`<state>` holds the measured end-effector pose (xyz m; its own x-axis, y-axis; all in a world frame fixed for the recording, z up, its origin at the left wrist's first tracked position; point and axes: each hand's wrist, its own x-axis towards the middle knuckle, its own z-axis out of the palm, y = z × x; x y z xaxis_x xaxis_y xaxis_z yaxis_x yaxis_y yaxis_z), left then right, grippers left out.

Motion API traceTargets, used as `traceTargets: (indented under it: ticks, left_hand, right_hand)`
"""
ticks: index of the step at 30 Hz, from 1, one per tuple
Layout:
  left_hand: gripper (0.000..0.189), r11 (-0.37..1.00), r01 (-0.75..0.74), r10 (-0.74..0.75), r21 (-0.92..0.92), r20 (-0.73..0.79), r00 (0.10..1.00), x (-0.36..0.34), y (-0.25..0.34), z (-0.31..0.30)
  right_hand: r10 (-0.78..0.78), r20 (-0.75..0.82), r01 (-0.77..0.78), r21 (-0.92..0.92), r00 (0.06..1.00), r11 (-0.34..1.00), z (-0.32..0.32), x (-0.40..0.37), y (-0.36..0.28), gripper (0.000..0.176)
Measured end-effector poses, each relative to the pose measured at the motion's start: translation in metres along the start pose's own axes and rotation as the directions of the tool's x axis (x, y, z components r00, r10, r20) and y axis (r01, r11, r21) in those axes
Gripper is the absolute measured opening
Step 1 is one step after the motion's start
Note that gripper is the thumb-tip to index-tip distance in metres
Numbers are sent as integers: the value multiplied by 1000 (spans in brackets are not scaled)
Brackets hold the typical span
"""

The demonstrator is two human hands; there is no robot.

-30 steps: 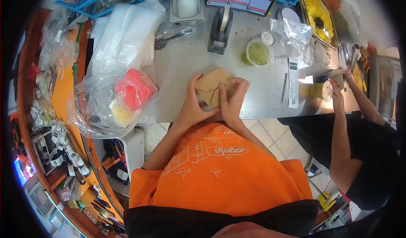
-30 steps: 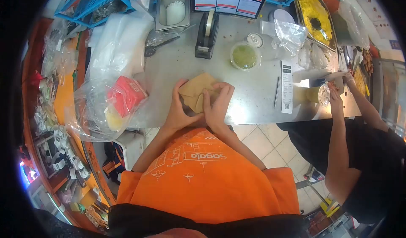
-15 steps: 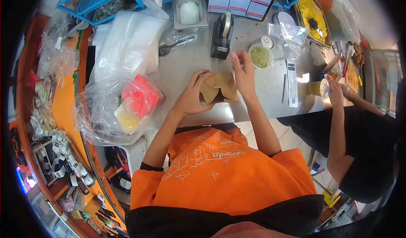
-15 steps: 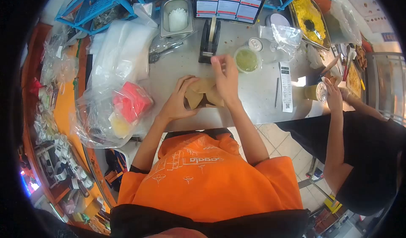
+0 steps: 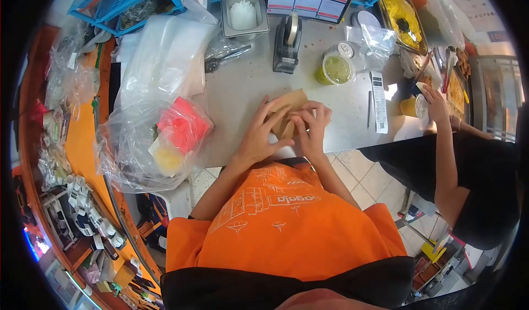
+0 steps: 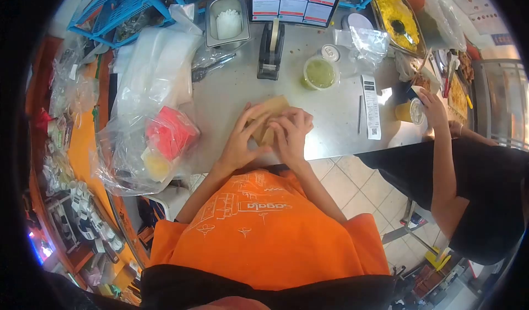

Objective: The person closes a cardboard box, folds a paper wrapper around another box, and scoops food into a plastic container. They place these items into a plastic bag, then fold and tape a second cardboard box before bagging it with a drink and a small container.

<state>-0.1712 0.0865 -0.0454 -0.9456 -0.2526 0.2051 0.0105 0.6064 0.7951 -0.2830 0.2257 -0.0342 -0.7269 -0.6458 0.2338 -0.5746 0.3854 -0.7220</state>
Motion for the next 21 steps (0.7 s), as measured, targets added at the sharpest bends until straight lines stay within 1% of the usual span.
traceTargets:
  ticks: [1,2,3,4,5,6,7,8,9,10,11,12,13,14,15,17,18,19,20,21]
  left_hand:
    - [86,995,29,-29,-90,-3,1000,1,-8,-1]
    - [76,982,57,-59,-180,-4,998,1,-14,0]
    - [76,982,57,-59,-181,-4,998,5,-11,0]
    - [66,993,82,-92,-89,-123,988,8,-7,1]
    - [55,993,118,-114,0,-243,963,10,-1,2]
    - [55,993,120,-116,0,-244,963,10,8,1]
    - [47,970,220,-181,102,-297,938,8,21,-2]
    - [38,927,320,-237,197,-354,905,7,31,-4]
    - [38,927,320,-238,198,-352,905,9,37,-5]
    - [36,942,282,-193,180,-397,897,10,42,-6]
    - [34,956,243,-149,164,-442,885,11,45,-5]
    - [34,956,244,-150,165,-441,885,12,41,-2]
    - [34,965,212,-136,154,-399,907,13,33,2]
    - [34,973,181,-120,142,-357,926,14,28,3]
    - [34,973,182,-120,144,-357,926,14,30,0]
    - [33,946,173,-124,274,-189,974,17,37,-11]
    - [33,946,176,-126,274,-188,974,16,36,-13]
    - [33,958,176,-172,227,-37,984,17,34,-15]
    - [33,966,184,-207,180,115,972,20,31,-17]
    - [33,965,186,-209,183,113,971,26,30,-21]
  right_hand:
    - [53,-123,-52,13,991,999,7,-1,0,14]
    - [53,-126,-52,13,991,999,9,0,-1,14]
    - [92,-161,-97,-22,983,995,9,1,-1,15]
    - [129,-195,-142,-57,972,988,9,1,-1,16]
    - [129,-192,-143,-57,973,988,7,1,1,16]
    - [181,-138,-174,57,974,983,4,3,5,16]
    - [225,-79,-209,170,971,963,0,5,9,16]
    - [225,-79,-210,171,971,963,-5,5,11,16]
    - [249,-18,-238,241,968,941,-11,5,11,16]
    - [269,44,-269,307,962,913,-15,4,11,16]
    - [271,44,-271,306,962,913,-16,4,10,16]
    - [308,64,-310,364,949,879,-17,5,8,16]
    - [343,87,-346,420,935,839,-16,5,6,17]
    - [342,87,-346,423,936,838,-13,4,7,17]
    - [348,65,-343,413,935,844,-11,3,9,18]
    - [353,43,-340,403,934,850,-6,2,8,18]
    - [263,-19,-259,120,965,958,-4,3,3,17]
    - [155,-51,-162,-177,987,971,-2,3,1,17]
    - [154,-49,-160,-175,987,972,-3,5,5,17]
    - [124,39,-125,47,992,991,-6,8,13,16]
